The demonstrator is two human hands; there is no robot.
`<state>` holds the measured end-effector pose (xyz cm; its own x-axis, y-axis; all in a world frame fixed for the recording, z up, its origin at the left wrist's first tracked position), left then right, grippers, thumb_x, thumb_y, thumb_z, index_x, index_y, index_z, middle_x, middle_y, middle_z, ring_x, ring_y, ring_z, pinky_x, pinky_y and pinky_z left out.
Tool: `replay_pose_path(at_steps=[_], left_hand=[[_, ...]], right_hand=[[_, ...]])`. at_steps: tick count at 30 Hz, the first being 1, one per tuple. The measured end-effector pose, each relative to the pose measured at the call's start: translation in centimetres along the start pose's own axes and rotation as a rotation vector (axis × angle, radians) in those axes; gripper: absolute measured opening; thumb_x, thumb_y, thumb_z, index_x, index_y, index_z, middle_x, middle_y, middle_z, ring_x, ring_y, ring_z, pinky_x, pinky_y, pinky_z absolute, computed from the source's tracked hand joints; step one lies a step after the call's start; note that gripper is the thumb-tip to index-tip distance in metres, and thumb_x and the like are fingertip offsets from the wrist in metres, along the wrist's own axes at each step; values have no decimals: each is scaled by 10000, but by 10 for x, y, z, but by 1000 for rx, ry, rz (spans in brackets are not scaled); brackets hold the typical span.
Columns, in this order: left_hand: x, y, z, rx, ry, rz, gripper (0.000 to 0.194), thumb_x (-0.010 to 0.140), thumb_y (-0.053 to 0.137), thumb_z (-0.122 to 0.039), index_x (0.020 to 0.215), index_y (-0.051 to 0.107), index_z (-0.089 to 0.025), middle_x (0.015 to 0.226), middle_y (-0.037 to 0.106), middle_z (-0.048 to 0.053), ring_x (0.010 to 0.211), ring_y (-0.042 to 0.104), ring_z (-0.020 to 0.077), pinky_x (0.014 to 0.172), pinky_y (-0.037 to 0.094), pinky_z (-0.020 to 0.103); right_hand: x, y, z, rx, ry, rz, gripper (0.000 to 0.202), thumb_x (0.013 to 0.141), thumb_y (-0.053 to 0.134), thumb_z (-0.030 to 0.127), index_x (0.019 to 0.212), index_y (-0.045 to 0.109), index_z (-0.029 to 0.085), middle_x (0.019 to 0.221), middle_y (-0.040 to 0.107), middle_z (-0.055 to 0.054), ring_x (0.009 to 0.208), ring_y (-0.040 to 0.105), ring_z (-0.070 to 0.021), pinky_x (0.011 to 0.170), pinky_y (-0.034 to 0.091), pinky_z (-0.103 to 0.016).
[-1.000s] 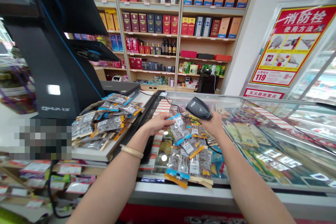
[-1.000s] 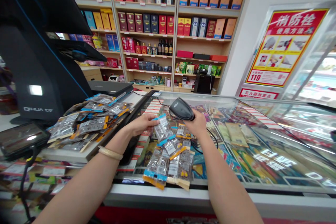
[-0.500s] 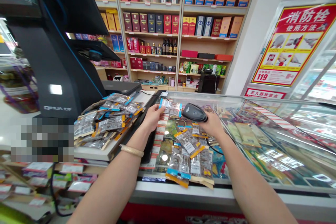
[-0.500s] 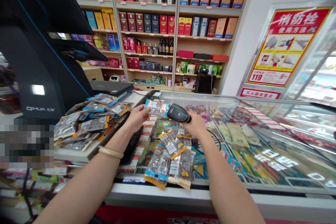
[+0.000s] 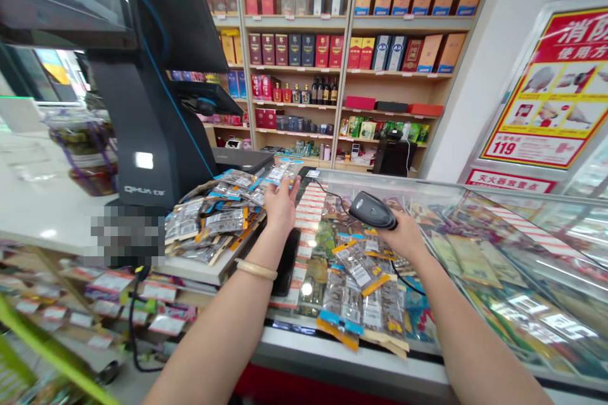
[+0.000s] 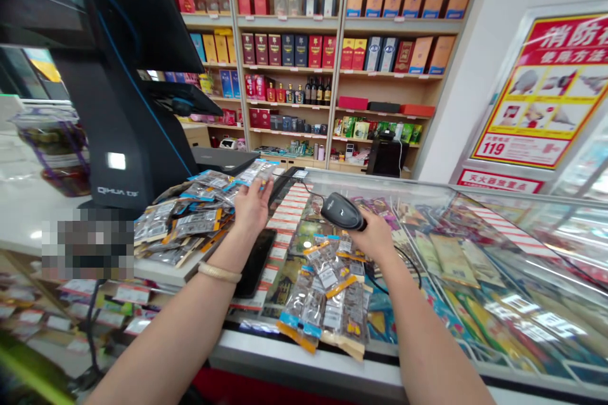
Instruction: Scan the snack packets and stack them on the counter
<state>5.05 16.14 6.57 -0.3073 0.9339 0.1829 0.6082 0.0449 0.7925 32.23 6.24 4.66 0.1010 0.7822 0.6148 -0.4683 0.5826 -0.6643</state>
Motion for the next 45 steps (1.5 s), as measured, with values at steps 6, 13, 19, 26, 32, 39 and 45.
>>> replay_pose_path(at_steps=[6,13,19,26,32,39,45], left_hand=[[33,-19,-42,-167,213,-248,95,897,555,-166,825,494,-176,916,658,30,919,684,89,914,522,218],[28,-21,-39,-127,141,-236,30,877,542,-171,901,542,-154,1164,627,149,1088,633,134,945,490,229],[14,-14,-18,213,6,-83,123,778,599,-191,897,575,-176,889,690,57,722,662,109,656,516,207],[-49,22,49,1107,-170,867,326,609,745,-441,745,674,-153,672,657,15,587,552,121,529,386,219],[-71,4,79,1406,-361,1123,434,523,771,-525,718,666,-152,561,598,-14,534,506,115,489,321,220],[-70,1,67,1083,-750,981,406,515,800,-478,664,606,-154,496,514,-48,444,463,77,444,322,201],[-36,3,52,699,-552,560,316,590,781,-321,705,526,-174,597,578,-35,437,520,61,425,358,153]], right_hand=[[0,4,-1,-3,-8,23,305,687,599,300,953,725,222,829,745,-52,756,680,-243,659,479,-297],[-1,4,0,5,-21,5,354,686,592,297,1006,722,217,843,745,-62,752,682,-248,660,481,-304],[0,1,0,0,-8,-14,318,679,609,302,961,729,217,805,743,-56,736,678,-243,640,477,-294],[1,-3,0,62,4,-67,310,693,629,352,946,725,200,850,741,-70,785,682,-257,667,489,-310],[2,-3,-2,71,2,-76,293,675,649,360,912,718,202,836,739,-67,783,679,-249,688,495,-311],[2,-5,-2,81,25,-89,270,666,657,328,903,711,210,850,744,-59,809,680,-247,713,505,-314],[2,-9,-1,136,26,-98,301,681,656,332,951,705,207,908,748,-70,865,680,-264,760,513,-343]])
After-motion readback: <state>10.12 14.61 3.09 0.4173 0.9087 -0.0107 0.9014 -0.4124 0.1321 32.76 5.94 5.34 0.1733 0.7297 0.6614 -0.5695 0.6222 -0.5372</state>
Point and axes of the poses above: each hand's wrist, its own x-axis towards the middle knuckle, its own y-axis out of the palm, z = x × y, the point moved 6 cm from there along x, towards the middle knuckle
